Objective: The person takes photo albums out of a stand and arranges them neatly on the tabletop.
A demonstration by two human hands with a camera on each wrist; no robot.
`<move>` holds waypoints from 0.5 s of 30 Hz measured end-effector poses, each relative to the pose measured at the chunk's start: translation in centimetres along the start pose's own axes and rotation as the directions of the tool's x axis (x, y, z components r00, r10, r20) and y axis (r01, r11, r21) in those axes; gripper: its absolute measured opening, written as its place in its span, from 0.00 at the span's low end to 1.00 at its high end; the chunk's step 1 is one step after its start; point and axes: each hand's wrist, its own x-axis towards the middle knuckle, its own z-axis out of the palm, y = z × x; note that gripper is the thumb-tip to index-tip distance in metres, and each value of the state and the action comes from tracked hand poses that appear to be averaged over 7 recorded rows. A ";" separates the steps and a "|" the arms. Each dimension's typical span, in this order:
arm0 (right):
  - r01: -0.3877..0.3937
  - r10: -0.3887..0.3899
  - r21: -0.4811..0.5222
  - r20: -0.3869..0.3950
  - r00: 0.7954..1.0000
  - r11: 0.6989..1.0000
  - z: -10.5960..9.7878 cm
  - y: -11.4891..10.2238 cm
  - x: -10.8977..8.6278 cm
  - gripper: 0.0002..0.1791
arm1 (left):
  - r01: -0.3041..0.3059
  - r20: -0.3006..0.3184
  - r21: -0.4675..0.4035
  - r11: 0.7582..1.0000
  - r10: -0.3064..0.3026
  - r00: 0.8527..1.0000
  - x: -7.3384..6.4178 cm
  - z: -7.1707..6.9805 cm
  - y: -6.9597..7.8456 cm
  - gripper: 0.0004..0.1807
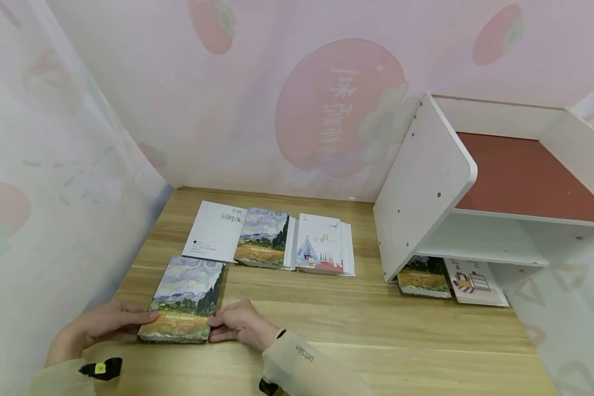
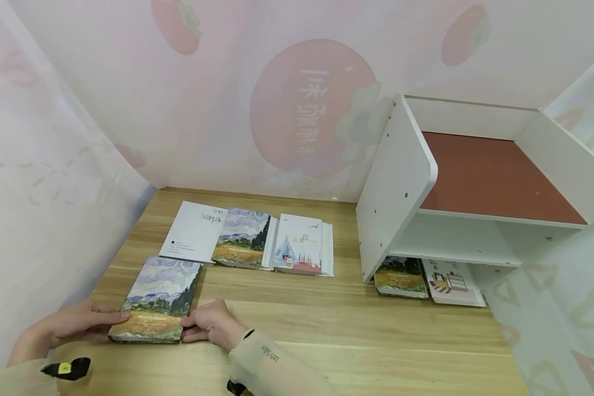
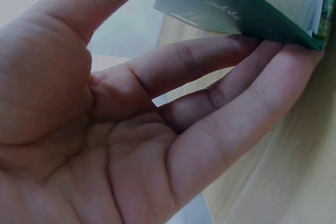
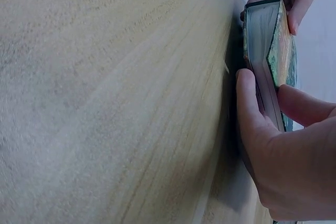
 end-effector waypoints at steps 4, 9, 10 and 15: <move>0.001 -0.001 0.001 0.003 1.000 1.000 -0.1 0.0 0.0 0.03 | 0.000 -0.007 0.003 1.000 0.000 1.000 0.2 0.0 -0.2 0.18; 0.004 -0.004 0.001 0.010 1.000 1.000 -0.2 -0.1 0.0 0.03 | -0.004 0.002 0.009 1.000 0.004 1.000 0.2 -0.1 -0.1 0.19; 0.004 -0.004 0.002 0.010 1.000 1.000 -0.2 0.0 0.0 0.03 | -0.007 0.007 0.006 1.000 0.007 1.000 0.1 -0.1 -0.1 0.20; 0.002 -0.002 0.008 0.018 1.000 1.000 -0.2 0.0 0.0 0.03 | -0.020 0.023 -0.007 1.000 0.020 1.000 -0.1 0.0 -0.1 0.20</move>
